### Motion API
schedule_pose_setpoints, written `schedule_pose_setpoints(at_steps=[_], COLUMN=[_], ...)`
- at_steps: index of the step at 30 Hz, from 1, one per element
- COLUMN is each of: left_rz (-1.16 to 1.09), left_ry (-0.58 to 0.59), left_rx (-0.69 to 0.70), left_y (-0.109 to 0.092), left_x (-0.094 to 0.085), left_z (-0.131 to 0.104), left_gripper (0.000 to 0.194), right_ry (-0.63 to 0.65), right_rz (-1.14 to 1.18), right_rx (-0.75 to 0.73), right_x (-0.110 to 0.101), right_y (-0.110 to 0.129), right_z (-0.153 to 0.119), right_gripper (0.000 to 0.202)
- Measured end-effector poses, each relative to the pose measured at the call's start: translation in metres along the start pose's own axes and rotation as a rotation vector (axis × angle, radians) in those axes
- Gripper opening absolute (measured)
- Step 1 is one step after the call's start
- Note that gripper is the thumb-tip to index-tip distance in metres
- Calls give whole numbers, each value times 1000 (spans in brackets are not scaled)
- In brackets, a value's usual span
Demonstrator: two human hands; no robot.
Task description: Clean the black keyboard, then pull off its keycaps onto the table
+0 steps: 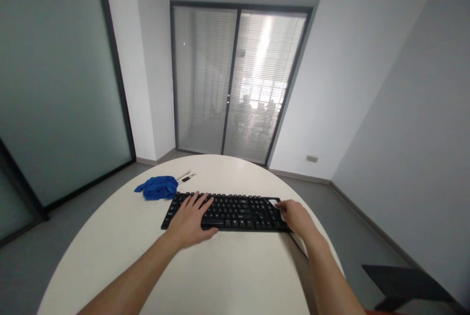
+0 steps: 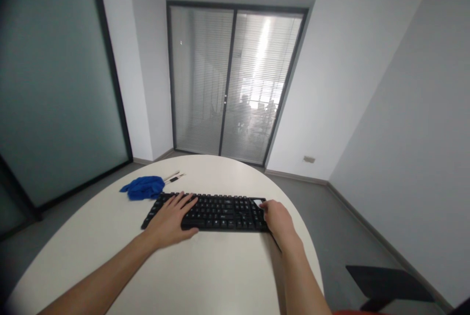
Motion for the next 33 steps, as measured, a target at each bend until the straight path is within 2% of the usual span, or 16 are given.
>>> schedule_pose_setpoints(at_steps=[9,20,23,26,29,33], left_rz=[26,21,22,21,23,25], left_ry=[6,-8,-6,-5,-9,-15], left_rx=[-5,3,4,6,11,15], left_y=[-1,-2,-2,-1,0,2], left_x=[0,-1,-1,0,1,2], left_z=[0,0,0,0,0,0], left_gripper=[88,87,87,87,87,87], right_ry=[100,211,164,0,-141,-29], right_rz=[43,-12,-36,-20,6,-3], right_rx=[92,123,176,234,146,142], right_x=[-11,-27,-29,-32,-27,-5], right_y=[-3,0,-1,1,5,-2], right_z=[-13,-32,-34,-25,-12,0], right_gripper=[24,26,28,34,38,37])
Point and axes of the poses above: each hand's wrist, its own z-axis towards the middle knuckle, its own x-axis out of the palm, y = z × x, the point moved 4 cm from there along z, towards the middle knuckle, and after that the axes turned 15 degrees about -z, right-handed, at the moved point
